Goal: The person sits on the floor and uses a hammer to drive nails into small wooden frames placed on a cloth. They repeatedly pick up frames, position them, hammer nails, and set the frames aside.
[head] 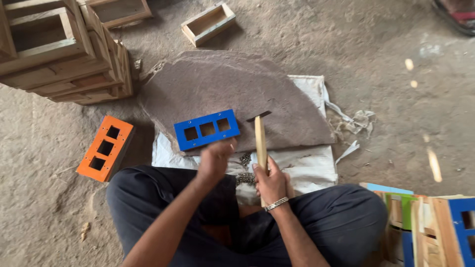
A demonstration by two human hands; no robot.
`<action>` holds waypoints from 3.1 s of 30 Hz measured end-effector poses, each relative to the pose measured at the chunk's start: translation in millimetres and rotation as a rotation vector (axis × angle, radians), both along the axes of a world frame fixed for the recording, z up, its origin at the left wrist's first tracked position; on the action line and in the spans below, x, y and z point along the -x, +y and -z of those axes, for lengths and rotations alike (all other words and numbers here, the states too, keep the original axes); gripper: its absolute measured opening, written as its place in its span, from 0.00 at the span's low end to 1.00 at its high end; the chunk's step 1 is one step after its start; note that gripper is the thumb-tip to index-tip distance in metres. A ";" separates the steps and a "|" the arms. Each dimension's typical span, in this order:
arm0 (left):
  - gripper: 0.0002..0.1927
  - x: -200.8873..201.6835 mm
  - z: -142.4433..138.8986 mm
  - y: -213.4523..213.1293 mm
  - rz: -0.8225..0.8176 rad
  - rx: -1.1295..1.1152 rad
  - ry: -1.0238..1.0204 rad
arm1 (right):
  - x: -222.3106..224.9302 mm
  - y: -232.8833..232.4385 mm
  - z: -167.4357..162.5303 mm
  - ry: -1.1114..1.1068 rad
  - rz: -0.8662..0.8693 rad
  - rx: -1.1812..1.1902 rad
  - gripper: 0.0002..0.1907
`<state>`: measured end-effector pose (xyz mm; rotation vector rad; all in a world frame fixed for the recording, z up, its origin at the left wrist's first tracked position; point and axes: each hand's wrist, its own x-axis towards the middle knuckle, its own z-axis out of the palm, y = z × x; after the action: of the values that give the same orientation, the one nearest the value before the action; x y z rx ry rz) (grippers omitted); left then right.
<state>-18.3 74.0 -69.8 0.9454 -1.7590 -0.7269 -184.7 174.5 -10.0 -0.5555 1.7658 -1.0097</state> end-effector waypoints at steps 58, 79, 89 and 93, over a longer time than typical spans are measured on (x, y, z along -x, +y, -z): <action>0.21 -11.1 -7.7 -98.3 -0.173 -0.395 -0.082 | -28.2 -25.4 -40.6 0.855 -0.498 0.103 0.32; 0.20 -11.3 -5.1 -100.7 -0.140 -0.345 -0.004 | -27.5 -21.6 -47.9 0.798 -0.447 0.418 0.32; 0.14 -10.7 8.7 -94.1 -0.239 -0.196 0.055 | -17.2 -23.9 -84.3 0.744 -0.138 0.961 0.12; 0.29 -10.0 8.9 -98.4 -0.255 0.068 0.067 | -42.8 -30.7 -37.4 1.712 -0.257 0.615 0.06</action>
<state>-8.2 -24.5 -78.7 1.0635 -1.5590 -0.5256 -141.9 143.9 27.5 -2.4941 2.5383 -0.8391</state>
